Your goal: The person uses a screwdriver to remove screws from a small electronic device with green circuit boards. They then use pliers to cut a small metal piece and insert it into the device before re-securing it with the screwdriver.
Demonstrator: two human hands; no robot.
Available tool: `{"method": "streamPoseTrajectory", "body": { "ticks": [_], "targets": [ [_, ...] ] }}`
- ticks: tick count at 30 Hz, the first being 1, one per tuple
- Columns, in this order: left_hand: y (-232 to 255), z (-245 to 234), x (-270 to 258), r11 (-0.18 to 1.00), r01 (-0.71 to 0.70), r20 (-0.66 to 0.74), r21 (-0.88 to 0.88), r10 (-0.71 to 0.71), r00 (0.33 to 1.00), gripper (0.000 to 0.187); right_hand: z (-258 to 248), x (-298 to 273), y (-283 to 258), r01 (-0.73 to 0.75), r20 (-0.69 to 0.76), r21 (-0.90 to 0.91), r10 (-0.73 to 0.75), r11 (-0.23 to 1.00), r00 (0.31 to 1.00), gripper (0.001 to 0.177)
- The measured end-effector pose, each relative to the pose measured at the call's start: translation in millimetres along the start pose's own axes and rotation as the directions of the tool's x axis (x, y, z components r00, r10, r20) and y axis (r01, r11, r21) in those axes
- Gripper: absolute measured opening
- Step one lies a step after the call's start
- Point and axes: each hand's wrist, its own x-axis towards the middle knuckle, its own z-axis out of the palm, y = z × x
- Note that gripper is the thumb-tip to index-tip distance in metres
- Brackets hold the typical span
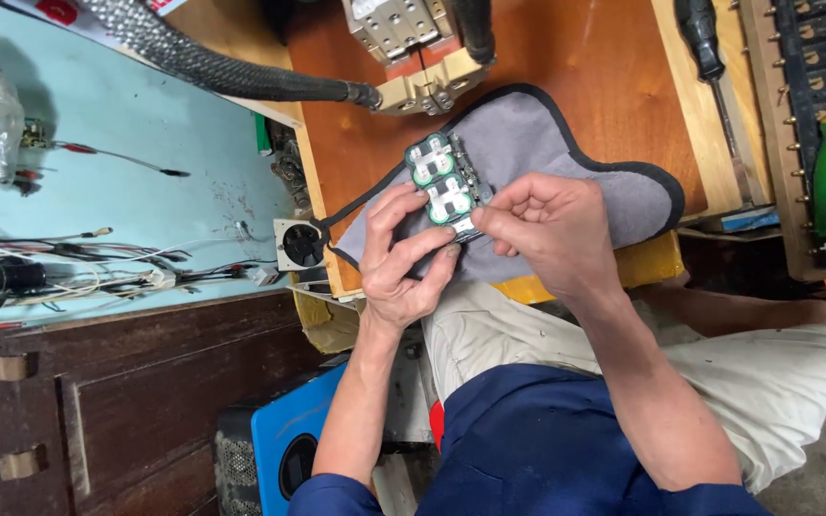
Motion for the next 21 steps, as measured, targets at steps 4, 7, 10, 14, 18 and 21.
{"method": "streamPoseTrajectory", "body": {
  "ticks": [4, 7, 10, 14, 18, 21],
  "targets": [
    [0.6, -0.9, 0.3, 1.000, 0.003, -0.004, -0.009, -0.003, 1.000, 0.014, 3.1, -1.2, -3.1, -0.029, -0.016, -0.021, 0.029, 0.999, 0.999, 0.009],
    [-1.5, -7.7, -0.5, 0.999, 0.027, 0.031, -0.023, -0.026, 0.999, 0.019, 5.7, -2.5, -12.0, -0.055, -0.035, -0.050, 0.053, 0.997, 0.998, 0.009],
    [-6.0, -23.4, 12.9, 0.998, 0.065, 0.154, -0.018, -0.061, 0.986, 0.044, 9.0, -4.2, -18.8, -0.079, -0.044, -0.075, 0.076, 0.994, 0.996, 0.008],
    [-20.6, -39.7, 50.9, 0.999, 0.019, 0.426, 0.034, -0.032, 0.904, 0.062, 11.7, -6.8, -26.0, -0.154, -0.087, -0.099, 0.146, 0.983, 0.986, 0.008],
    [-48.3, -32.1, 60.6, 0.998, 0.057, 0.588, -0.013, -0.039, 0.808, 0.074, 16.0, -7.0, -36.9, -0.234, -0.133, -0.165, 0.214, 0.958, 0.968, 0.012],
    [-38.4, -25.6, 60.1, 0.985, 0.143, 0.543, -0.094, -0.069, 0.837, 0.069, 16.0, -7.1, -39.1, -0.216, -0.140, -0.204, 0.190, 0.955, 0.972, 0.012]
  ]
}}
